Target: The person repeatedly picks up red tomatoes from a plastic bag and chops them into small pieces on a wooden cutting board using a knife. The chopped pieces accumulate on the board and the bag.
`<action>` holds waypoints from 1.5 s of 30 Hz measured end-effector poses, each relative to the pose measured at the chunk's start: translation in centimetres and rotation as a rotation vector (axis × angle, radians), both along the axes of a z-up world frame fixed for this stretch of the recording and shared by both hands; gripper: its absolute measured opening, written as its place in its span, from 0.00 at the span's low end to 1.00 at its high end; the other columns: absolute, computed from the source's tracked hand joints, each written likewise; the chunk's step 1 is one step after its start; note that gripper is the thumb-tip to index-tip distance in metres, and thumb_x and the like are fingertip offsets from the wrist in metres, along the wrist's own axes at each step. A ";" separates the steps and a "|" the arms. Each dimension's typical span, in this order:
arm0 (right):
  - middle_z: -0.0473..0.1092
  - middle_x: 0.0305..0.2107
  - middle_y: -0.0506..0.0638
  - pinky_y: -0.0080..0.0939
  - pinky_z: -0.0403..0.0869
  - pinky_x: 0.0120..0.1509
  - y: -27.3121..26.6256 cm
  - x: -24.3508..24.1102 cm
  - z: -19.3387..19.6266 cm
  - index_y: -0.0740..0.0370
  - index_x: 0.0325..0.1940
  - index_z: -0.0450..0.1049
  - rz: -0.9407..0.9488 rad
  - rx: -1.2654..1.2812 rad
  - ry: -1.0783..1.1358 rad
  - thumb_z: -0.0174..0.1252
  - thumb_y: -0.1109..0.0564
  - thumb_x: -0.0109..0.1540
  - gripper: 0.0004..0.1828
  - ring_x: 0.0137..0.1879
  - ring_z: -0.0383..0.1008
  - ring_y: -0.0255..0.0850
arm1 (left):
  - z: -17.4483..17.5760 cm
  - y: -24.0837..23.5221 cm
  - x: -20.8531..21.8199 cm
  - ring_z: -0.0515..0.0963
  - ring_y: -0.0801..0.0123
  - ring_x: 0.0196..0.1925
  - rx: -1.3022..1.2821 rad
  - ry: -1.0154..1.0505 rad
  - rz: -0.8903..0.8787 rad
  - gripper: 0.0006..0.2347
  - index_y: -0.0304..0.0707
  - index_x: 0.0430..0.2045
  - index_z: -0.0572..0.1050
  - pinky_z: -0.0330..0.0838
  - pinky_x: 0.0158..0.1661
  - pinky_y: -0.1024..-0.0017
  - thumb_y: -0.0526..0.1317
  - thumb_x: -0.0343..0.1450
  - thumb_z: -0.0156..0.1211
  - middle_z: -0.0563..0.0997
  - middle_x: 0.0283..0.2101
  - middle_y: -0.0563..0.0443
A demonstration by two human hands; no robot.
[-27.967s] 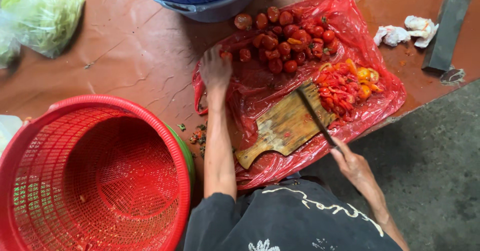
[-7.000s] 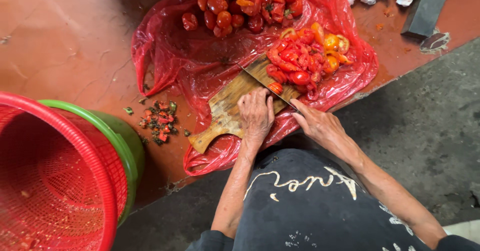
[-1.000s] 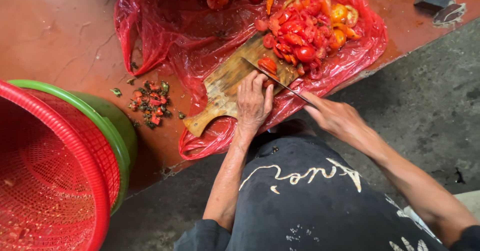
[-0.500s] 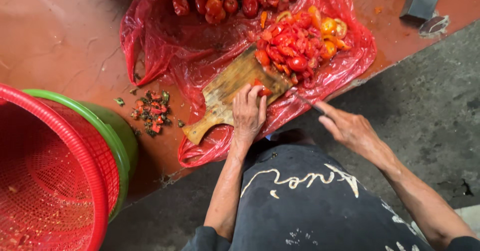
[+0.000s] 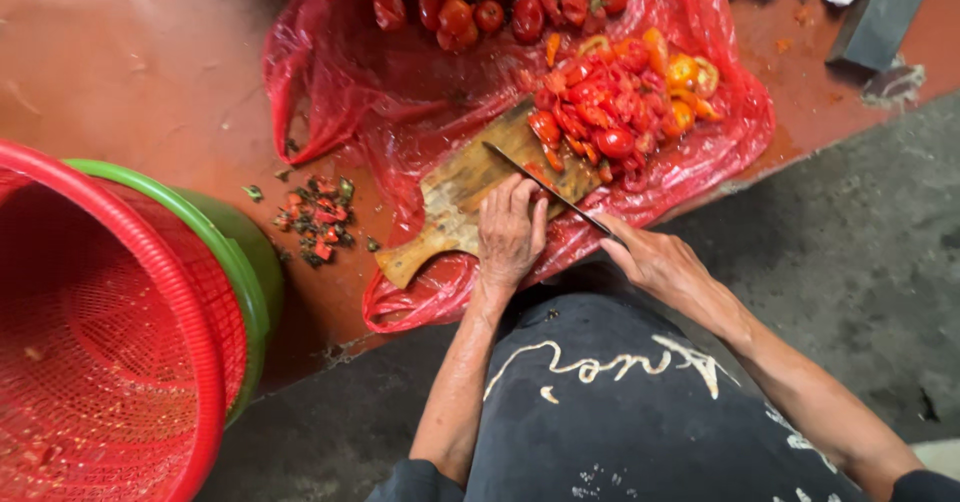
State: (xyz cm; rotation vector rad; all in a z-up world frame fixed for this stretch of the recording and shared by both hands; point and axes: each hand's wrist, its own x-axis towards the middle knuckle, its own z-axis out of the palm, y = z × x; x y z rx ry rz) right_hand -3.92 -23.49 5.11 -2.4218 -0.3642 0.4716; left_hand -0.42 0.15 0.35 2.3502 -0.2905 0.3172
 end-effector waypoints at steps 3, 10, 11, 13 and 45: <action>0.77 0.48 0.59 0.57 0.78 0.48 -0.8 -0.8 0.0 0.48 0.72 0.62 0.002 -0.083 0.129 0.52 0.48 0.68 0.28 0.49 0.78 0.61 | 0.3 -0.2 -0.2 0.75 0.48 0.53 0.009 0.021 0.014 0.15 0.35 0.50 0.71 0.68 0.53 0.57 0.35 0.71 0.65 0.74 0.53 0.39; 0.77 0.46 0.59 0.56 0.79 0.44 -5.0 -2.7 2.0 0.45 0.71 0.63 -0.102 -0.123 0.003 0.55 0.49 0.65 0.28 0.46 0.80 0.59 | 1.0 -1.3 1.2 0.75 0.51 0.51 0.119 0.042 0.034 0.13 0.38 0.49 0.72 0.67 0.49 0.56 0.39 0.72 0.63 0.74 0.52 0.41; 0.78 0.45 0.59 0.56 0.79 0.43 -5.0 -2.6 2.0 0.45 0.71 0.63 -0.109 -0.152 -0.008 0.55 0.48 0.65 0.28 0.46 0.80 0.59 | 1.1 -1.3 1.6 0.76 0.52 0.50 0.141 0.067 0.027 0.13 0.39 0.48 0.72 0.67 0.48 0.56 0.40 0.72 0.63 0.74 0.52 0.42; 0.78 0.45 0.58 0.56 0.79 0.43 -4.9 -2.2 2.1 0.46 0.71 0.63 -0.113 -0.166 -0.016 0.55 0.48 0.66 0.28 0.46 0.80 0.58 | 1.4 -1.0 2.1 0.76 0.52 0.51 0.140 0.065 0.011 0.12 0.40 0.49 0.72 0.67 0.47 0.57 0.40 0.73 0.62 0.74 0.53 0.41; 0.78 0.41 0.56 0.55 0.79 0.39 -2.9 -2.7 3.8 0.44 0.71 0.64 -0.045 -0.216 0.083 0.55 0.48 0.65 0.28 0.39 0.80 0.58 | 1.7 -0.4 0.5 0.76 0.56 0.48 0.082 -0.002 0.052 0.14 0.37 0.48 0.72 0.64 0.52 0.60 0.36 0.70 0.64 0.78 0.48 0.46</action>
